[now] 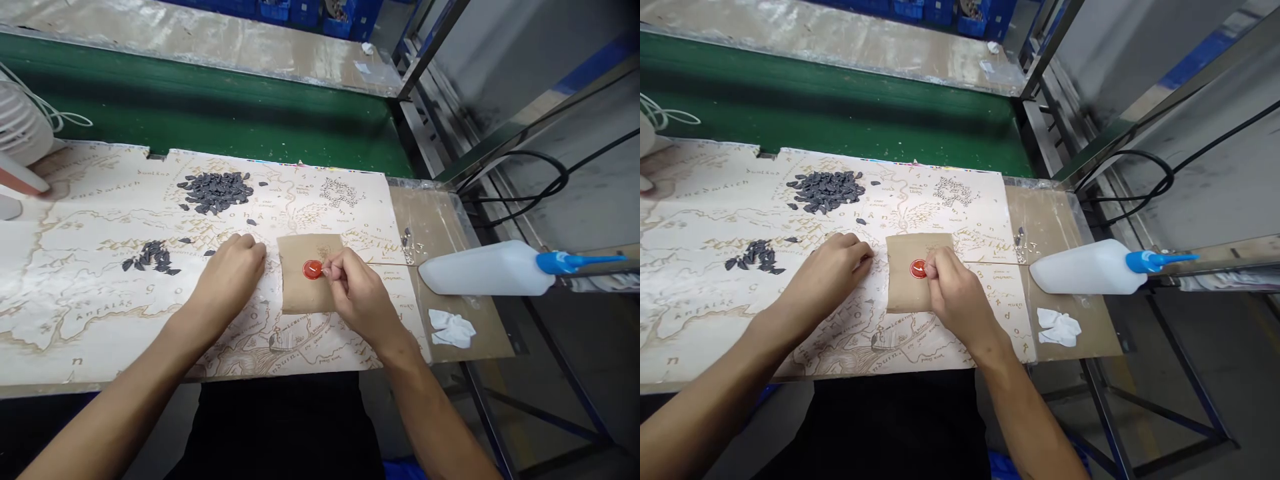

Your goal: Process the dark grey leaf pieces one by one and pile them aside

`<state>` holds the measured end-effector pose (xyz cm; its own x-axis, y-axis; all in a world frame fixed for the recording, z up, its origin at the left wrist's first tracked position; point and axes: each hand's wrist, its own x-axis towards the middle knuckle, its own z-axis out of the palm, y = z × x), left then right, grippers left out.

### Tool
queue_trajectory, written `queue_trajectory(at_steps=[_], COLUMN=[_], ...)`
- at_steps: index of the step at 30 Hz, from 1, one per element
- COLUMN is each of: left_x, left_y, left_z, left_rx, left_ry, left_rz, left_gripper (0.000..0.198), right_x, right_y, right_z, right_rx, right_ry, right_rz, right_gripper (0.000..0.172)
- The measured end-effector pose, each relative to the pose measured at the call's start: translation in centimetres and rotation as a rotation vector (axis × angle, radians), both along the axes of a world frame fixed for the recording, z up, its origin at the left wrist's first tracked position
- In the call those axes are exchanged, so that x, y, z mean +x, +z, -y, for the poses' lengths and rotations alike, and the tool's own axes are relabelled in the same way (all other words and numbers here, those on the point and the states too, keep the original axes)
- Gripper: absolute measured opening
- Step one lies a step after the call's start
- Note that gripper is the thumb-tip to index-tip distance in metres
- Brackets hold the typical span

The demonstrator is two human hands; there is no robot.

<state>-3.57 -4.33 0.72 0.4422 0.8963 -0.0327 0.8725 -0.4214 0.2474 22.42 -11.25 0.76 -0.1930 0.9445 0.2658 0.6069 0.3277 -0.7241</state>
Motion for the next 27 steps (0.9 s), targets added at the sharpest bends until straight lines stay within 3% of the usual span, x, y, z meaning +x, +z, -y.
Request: queue_trajectory(at_steps=[10, 19, 23, 27], left_x=[-1.5, -1.6, -1.5, -0.7], left_y=[-2.7, -2.5, -2.4, -2.2], left_z=[1.2, 2.5, 2.5, 3.0], left_rx=[-0.014, 0.002, -0.067, -0.220], left_ry=[0.038, 0.163, 0.171, 0.193], left_rz=[0.437, 0.505, 0.562, 0.748], left_gripper=[0.023, 0.010, 0.011, 0.010], right_x=[-0.1, 0.3, 1.9, 3.3], right_y=[0.1, 0.4, 0.0, -1.1], right_z=[-0.6, -0.9, -0.3, 0.6], right_rx=[-0.036, -0.056, -0.057, -0.110], right_ry=[0.042, 0.038, -0.080, -0.078], right_rz=[0.088, 0.069, 0.039, 0.140], right_gripper=[0.027, 0.024, 0.025, 0.022])
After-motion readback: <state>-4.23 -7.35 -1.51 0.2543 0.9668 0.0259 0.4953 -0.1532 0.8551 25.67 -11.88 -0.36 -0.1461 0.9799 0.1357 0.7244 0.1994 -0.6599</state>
